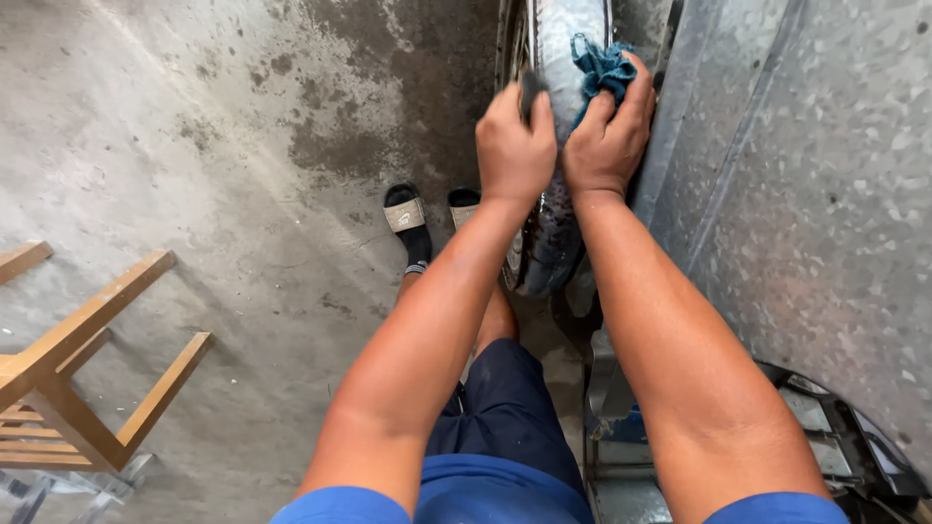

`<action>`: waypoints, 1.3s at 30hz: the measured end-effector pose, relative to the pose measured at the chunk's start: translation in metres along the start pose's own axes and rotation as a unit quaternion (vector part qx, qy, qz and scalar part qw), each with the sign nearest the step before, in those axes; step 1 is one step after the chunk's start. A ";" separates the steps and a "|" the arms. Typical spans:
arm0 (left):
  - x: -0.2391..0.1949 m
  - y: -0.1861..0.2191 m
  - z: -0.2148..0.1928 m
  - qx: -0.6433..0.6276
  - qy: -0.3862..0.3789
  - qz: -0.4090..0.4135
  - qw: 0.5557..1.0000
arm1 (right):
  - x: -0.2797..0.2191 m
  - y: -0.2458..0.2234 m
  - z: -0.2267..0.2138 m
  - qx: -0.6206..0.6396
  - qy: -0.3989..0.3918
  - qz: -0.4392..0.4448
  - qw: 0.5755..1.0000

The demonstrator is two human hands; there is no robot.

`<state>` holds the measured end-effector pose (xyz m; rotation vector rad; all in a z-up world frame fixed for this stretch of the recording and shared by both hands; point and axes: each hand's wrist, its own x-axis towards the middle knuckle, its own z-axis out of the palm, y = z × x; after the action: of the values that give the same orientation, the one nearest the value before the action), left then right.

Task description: Sanding and cleaning a curved metal vehicle part using sandpaper and water.

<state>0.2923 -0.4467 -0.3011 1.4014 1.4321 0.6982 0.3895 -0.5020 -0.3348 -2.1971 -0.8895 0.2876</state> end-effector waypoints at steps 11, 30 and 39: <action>-0.017 0.000 -0.007 -0.047 0.014 -0.019 0.999 | 0.003 -0.013 -0.007 0.005 -0.011 0.007 1.000; -0.011 -0.004 -0.007 -0.020 0.001 0.055 0.998 | 0.006 -0.018 -0.008 -0.007 -0.016 -0.035 0.999; -0.008 -0.002 -0.003 -0.039 0.008 0.034 0.999 | 0.000 -0.019 -0.012 -0.008 -0.018 -0.053 0.998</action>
<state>0.2875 -0.4538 -0.3004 1.3925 1.3597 0.8018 0.3850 -0.4994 -0.3134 -2.1562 -1.0276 0.2716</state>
